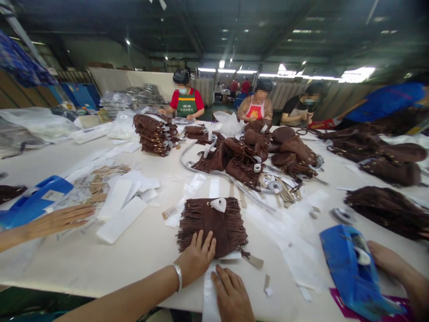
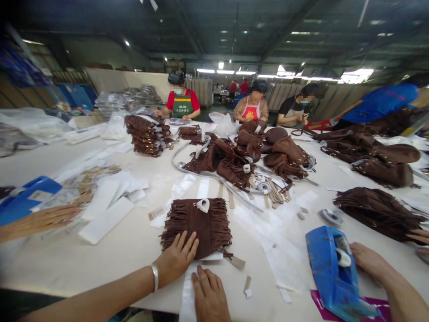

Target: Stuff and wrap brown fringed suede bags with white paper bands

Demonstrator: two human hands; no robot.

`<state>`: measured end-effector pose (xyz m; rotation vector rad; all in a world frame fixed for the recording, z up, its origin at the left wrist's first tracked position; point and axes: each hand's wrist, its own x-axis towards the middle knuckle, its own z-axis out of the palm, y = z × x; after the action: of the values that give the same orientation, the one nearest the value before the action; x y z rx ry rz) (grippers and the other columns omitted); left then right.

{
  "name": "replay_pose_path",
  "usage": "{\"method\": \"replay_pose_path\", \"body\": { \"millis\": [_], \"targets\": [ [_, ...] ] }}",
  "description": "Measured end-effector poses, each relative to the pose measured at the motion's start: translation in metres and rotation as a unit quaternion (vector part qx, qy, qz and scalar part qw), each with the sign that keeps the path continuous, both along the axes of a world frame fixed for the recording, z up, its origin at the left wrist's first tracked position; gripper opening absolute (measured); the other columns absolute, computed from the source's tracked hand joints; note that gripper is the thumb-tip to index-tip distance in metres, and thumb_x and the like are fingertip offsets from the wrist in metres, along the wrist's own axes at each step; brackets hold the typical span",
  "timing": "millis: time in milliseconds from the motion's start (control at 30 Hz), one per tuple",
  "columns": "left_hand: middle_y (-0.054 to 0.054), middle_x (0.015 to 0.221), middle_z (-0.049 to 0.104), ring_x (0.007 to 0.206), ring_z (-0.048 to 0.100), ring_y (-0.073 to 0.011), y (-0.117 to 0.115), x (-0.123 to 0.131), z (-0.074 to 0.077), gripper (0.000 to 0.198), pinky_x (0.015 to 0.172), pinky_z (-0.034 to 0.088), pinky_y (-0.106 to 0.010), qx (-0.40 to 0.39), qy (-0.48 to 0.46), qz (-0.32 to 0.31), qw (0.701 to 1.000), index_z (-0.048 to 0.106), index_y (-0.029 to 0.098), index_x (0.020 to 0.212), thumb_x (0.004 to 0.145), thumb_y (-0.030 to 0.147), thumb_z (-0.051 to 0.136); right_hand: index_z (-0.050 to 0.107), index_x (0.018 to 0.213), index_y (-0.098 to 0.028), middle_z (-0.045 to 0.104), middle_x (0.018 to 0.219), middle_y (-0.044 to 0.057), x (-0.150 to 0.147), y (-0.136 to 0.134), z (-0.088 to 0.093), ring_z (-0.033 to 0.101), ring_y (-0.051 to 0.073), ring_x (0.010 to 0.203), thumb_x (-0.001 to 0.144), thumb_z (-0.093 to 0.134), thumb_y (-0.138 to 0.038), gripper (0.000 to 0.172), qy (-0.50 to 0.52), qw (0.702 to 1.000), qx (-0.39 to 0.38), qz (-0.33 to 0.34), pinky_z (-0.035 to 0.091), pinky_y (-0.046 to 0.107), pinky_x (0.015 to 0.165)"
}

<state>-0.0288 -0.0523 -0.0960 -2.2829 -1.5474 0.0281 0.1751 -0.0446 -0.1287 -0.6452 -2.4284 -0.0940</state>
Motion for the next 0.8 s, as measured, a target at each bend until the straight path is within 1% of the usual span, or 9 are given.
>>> {"method": "replay_pose_path", "body": {
  "millis": [67,133,233,333,433,500,567,700,800],
  "targets": [
    [-0.025,0.148,0.035,0.130,0.044,-0.0399,0.000,-0.001,0.000,0.051,0.098,0.040,-0.059,-0.007,-0.008,-0.005,1.000,0.038,0.009,0.143,0.093,0.019,0.043,0.064,0.113,-0.020,0.068,0.115,0.007,-0.001,0.000,0.001,0.058,0.023,0.099,0.085,0.046,-0.011,0.034,0.018,1.000,0.008,-0.001,0.046,0.033,0.084],
    [-0.024,0.149,0.035,0.131,0.044,-0.0390,0.000,-0.005,0.001,0.051,0.099,0.040,-0.057,-0.018,-0.019,-0.012,1.000,0.038,0.011,0.143,0.093,0.019,0.043,0.065,0.106,-0.022,0.071,0.103,0.006,0.002,0.007,0.013,0.061,0.021,0.090,0.088,0.044,-0.013,0.029,0.052,0.998,0.002,0.043,0.048,0.030,0.077],
    [-0.020,0.149,0.036,0.134,0.041,-0.0370,0.001,-0.008,0.006,0.052,0.102,0.037,-0.057,-0.044,-0.054,-0.008,0.998,0.036,0.014,0.145,0.094,0.019,0.042,0.061,0.109,-0.025,0.069,0.095,0.004,0.006,0.041,0.051,0.062,0.017,0.086,0.092,0.039,-0.014,0.031,0.065,0.988,-0.090,0.104,0.051,0.026,0.074],
    [-0.018,0.152,0.033,0.137,0.035,-0.0377,0.000,-0.011,0.019,0.057,0.106,0.033,-0.059,-0.095,-0.116,0.010,0.989,0.032,0.017,0.148,0.094,0.030,0.046,0.050,0.129,-0.024,0.062,0.117,0.009,-0.009,0.103,0.096,0.058,0.020,0.109,0.092,0.042,-0.014,0.040,0.059,0.984,-0.168,0.003,0.050,0.034,0.092],
    [-0.015,0.155,0.027,0.139,0.028,-0.0412,-0.004,-0.013,0.035,0.073,0.108,0.025,-0.066,-0.149,-0.175,0.024,0.973,0.024,0.023,0.151,0.088,0.046,0.055,0.028,0.146,-0.018,0.046,0.141,0.012,-0.046,0.160,0.117,0.042,0.023,0.132,0.087,0.046,-0.012,0.062,0.037,0.985,-0.166,0.037,0.041,0.042,0.106],
    [-0.013,0.157,0.022,0.141,0.024,-0.0431,-0.006,-0.015,0.042,0.080,0.108,0.019,-0.071,-0.164,-0.198,0.042,0.965,0.020,0.030,0.151,0.085,0.048,0.060,0.035,0.142,-0.018,0.050,0.138,0.011,-0.072,0.182,0.117,0.044,0.021,0.130,0.086,0.046,-0.011,0.057,0.006,0.981,-0.169,0.093,0.041,0.039,0.106],
    [-0.012,0.159,0.016,0.142,0.019,-0.0447,-0.008,-0.016,0.043,0.083,0.107,0.015,-0.074,-0.167,-0.213,0.065,0.961,0.019,0.035,0.151,0.082,0.045,0.065,0.051,0.128,-0.020,0.061,0.121,0.008,-0.090,0.189,0.111,0.055,0.020,0.115,0.090,0.046,-0.013,0.039,-0.017,0.980,-0.174,0.100,0.045,0.034,0.098],
    [-0.015,0.159,0.011,0.143,0.014,-0.0454,-0.008,-0.014,0.037,0.086,0.107,0.014,-0.074,-0.168,-0.237,0.091,0.953,0.021,0.038,0.150,0.079,0.039,0.071,0.060,0.100,-0.018,0.064,0.096,0.007,-0.100,0.176,0.095,0.060,0.020,0.091,0.094,0.046,-0.019,0.015,-0.036,0.990,-0.137,-0.020,0.046,0.029,0.080],
    [-0.016,0.158,0.014,0.142,0.014,-0.0459,-0.006,-0.013,0.032,0.085,0.107,0.013,-0.073,-0.177,-0.247,0.094,0.948,0.023,0.038,0.149,0.079,0.037,0.071,0.058,0.090,-0.019,0.062,0.090,0.007,-0.098,0.160,0.084,0.056,0.022,0.086,0.089,0.049,-0.013,0.011,-0.122,0.989,-0.075,-0.031,0.043,0.032,0.077]
  ]
}}
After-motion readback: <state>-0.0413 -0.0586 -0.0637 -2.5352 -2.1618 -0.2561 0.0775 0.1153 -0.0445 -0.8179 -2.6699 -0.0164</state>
